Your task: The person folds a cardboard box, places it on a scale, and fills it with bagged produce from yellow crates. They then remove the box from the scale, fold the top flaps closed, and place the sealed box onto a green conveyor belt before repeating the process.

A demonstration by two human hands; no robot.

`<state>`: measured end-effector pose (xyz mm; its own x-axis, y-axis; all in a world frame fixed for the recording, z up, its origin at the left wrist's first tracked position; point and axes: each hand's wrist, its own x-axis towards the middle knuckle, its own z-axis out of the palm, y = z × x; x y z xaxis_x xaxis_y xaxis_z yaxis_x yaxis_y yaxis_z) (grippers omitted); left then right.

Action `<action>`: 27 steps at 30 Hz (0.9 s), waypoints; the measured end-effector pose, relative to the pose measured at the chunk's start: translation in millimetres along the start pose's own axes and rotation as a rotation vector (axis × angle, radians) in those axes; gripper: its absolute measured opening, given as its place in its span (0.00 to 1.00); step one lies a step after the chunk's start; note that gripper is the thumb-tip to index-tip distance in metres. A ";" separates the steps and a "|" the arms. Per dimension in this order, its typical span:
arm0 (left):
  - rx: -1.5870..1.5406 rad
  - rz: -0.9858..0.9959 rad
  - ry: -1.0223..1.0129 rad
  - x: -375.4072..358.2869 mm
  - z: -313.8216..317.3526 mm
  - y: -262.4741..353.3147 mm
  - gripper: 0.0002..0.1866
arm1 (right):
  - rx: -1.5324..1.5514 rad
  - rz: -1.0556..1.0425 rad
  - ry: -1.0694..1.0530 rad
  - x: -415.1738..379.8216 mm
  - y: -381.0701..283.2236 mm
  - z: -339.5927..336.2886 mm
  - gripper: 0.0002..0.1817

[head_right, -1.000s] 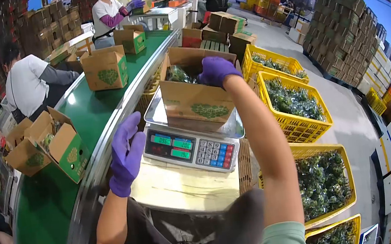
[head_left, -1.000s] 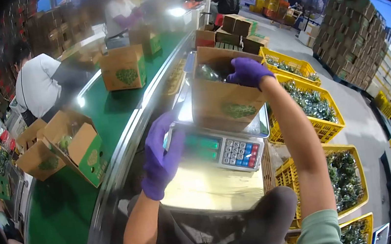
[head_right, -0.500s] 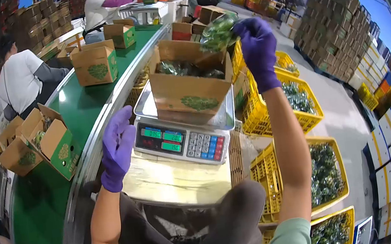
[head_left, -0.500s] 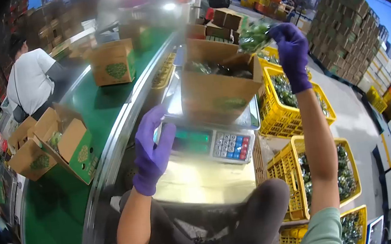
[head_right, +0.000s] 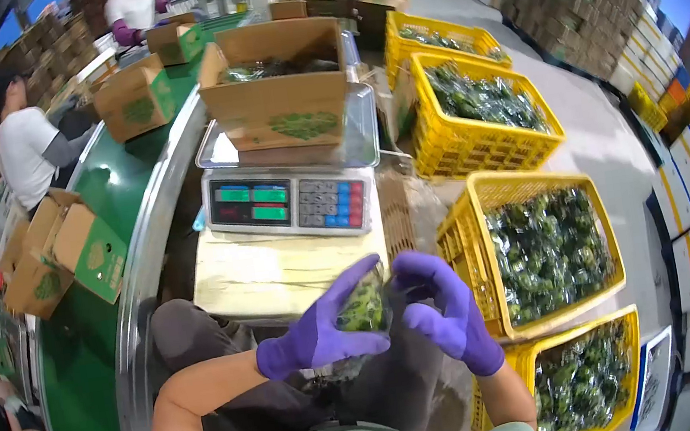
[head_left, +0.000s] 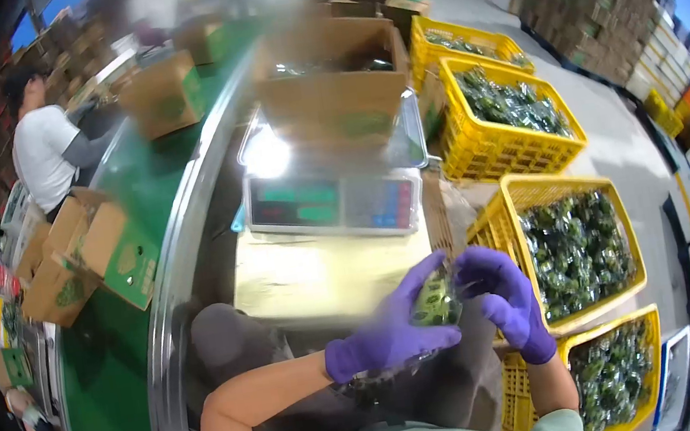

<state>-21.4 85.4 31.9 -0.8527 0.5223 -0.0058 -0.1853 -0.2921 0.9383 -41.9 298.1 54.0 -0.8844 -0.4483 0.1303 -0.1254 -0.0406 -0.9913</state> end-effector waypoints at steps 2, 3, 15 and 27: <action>0.291 0.149 0.012 14.1 16.5 1.7 0.54 | -0.017 -0.018 0.087 -25.5 10.3 -13.3 0.45; 0.246 0.110 -0.029 20.6 30.3 6.1 0.54 | -0.085 0.019 0.086 -37.4 15.9 -23.7 0.44; 0.061 -0.179 -0.165 109.9 132.6 -58.4 0.49 | -1.084 0.773 1.372 -448.7 142.3 -281.1 0.22; 0.489 -0.088 -0.126 152.1 172.8 -106.8 0.46 | -1.176 1.099 1.243 -345.7 230.6 -347.1 0.44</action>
<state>-46.9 334.4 -9.4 -0.7729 0.6297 -0.0784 0.0221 0.1502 0.9884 78.8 753.6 -212.5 -0.4786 0.8765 0.0526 0.8502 0.4775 -0.2218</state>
